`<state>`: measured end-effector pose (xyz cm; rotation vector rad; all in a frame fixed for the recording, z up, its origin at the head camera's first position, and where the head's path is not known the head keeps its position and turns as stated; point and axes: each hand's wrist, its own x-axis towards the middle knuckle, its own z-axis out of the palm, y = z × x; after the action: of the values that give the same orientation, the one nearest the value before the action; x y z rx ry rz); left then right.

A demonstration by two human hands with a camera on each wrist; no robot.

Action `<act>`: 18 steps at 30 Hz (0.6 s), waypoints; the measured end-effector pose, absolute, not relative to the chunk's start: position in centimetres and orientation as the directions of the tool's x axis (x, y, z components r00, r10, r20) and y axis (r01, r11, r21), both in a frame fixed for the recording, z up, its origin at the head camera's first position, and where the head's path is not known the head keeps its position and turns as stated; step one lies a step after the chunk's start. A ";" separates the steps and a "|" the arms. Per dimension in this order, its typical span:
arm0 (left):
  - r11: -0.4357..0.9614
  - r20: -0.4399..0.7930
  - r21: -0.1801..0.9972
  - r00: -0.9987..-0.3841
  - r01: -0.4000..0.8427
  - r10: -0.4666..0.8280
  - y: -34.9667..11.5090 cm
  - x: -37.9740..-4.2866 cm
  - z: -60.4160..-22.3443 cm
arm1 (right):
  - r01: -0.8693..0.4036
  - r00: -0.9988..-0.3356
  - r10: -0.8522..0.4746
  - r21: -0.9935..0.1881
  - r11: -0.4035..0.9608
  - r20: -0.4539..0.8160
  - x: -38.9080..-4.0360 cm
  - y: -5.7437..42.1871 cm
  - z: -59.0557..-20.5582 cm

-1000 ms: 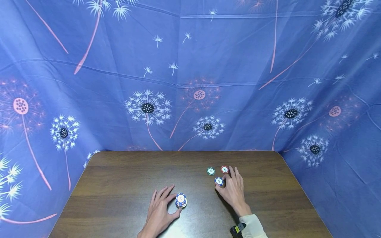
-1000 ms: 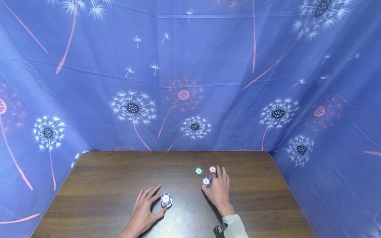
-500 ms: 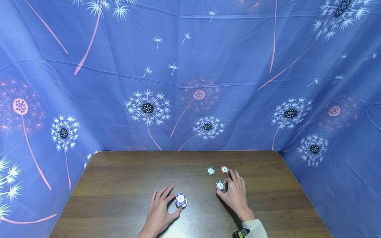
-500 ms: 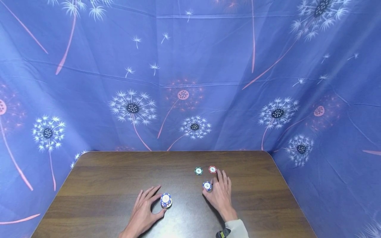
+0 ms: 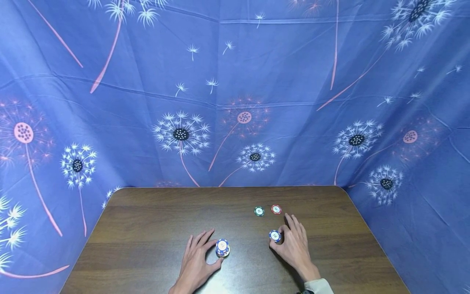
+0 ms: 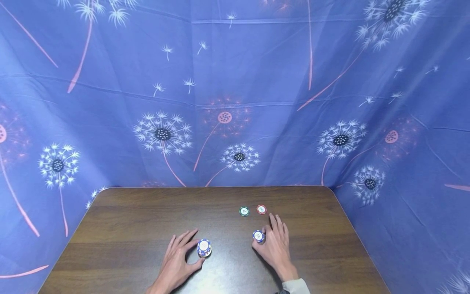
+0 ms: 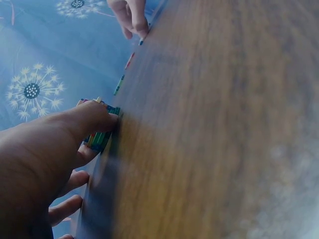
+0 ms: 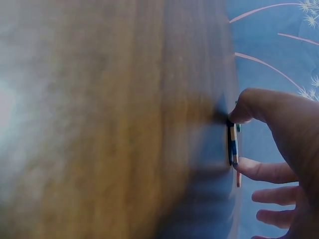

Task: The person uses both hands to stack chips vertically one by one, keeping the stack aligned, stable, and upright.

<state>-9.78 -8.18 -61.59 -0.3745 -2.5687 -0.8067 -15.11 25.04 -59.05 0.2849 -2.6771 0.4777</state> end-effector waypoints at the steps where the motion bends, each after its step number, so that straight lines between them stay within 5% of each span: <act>1: 0.796 0.467 0.478 -0.875 0.372 0.128 -8.2 -9.8 -61.6 | -0.270 -0.894 -0.128 -0.287 0.919 0.429 -15.0 25.2 -59.1; 18: 0.799 0.440 0.486 -0.889 0.355 0.127 -8.2 -9.7 -61.3 | -0.359 -0.853 -0.198 -0.268 0.894 0.483 -13.3 25.7 -58.8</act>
<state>-9.71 -8.20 -61.27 -0.3637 -2.5984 -0.8110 -13.28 25.75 -58.77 0.4058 -2.6063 0.4873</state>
